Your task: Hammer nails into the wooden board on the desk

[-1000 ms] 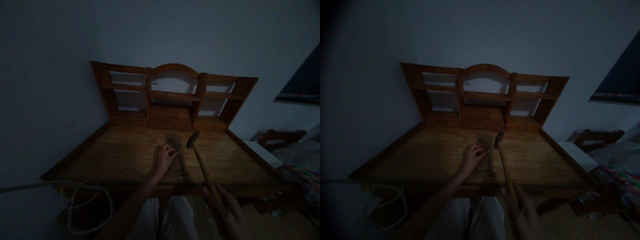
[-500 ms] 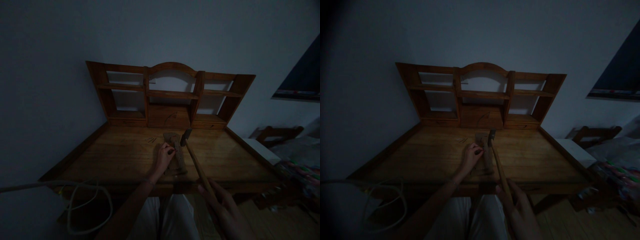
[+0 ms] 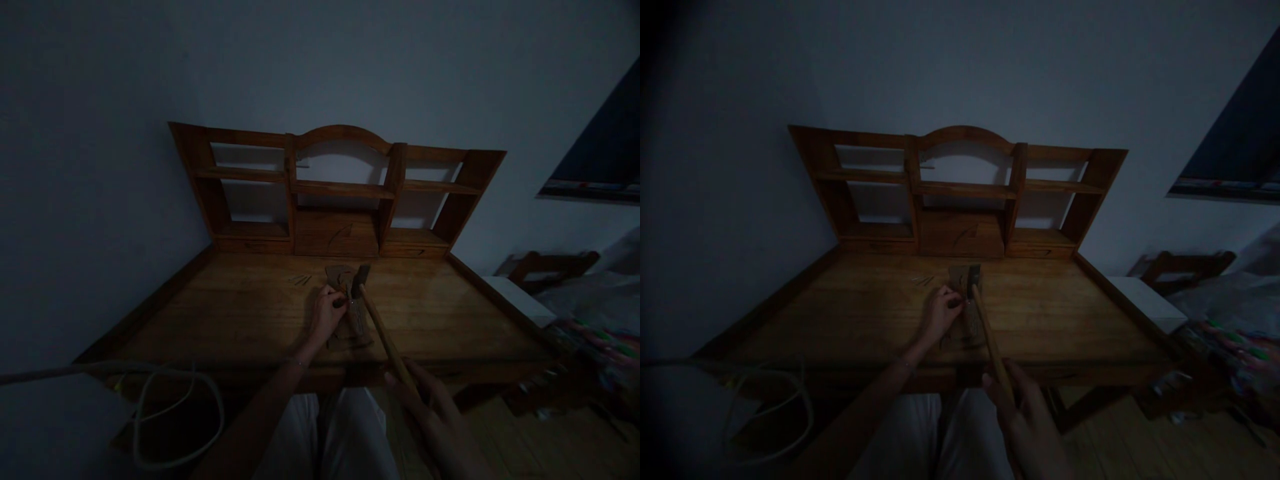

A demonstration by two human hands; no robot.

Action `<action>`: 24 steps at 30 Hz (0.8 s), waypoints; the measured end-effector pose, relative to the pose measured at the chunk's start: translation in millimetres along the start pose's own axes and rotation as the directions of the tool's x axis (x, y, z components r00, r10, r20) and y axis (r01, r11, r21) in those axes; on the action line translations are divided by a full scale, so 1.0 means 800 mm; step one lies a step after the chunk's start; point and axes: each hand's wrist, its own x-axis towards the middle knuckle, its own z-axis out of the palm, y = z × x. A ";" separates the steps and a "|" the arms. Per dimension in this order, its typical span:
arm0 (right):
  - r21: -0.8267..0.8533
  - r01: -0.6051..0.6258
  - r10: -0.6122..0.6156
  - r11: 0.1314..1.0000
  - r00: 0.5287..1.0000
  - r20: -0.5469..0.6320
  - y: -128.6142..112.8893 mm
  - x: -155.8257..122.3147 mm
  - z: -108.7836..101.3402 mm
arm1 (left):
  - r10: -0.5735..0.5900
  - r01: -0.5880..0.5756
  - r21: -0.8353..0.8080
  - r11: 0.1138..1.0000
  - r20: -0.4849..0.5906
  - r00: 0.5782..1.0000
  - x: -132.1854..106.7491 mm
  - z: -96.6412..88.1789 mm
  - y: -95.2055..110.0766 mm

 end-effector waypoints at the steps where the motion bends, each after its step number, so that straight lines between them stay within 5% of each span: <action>1: -0.009 0.000 0.000 1.000 1.000 0.004 0.001 0.001 -0.003 | -0.002 0.002 0.001 1.000 -0.001 1.000 0.000 0.000 0.000; 14: -0.121 0.067 -0.069 0.990 0.998 -0.011 0.001 0.001 0.000 | 0.012 -0.012 0.010 1.000 0.017 1.000 0.000 0.005 -0.008; 24: 0.093 -0.013 0.003 0.996 0.994 0.114 -0.015 0.010 -0.011 | -0.012 0.012 0.011 1.000 -0.031 0.999 -0.001 0.008 -0.006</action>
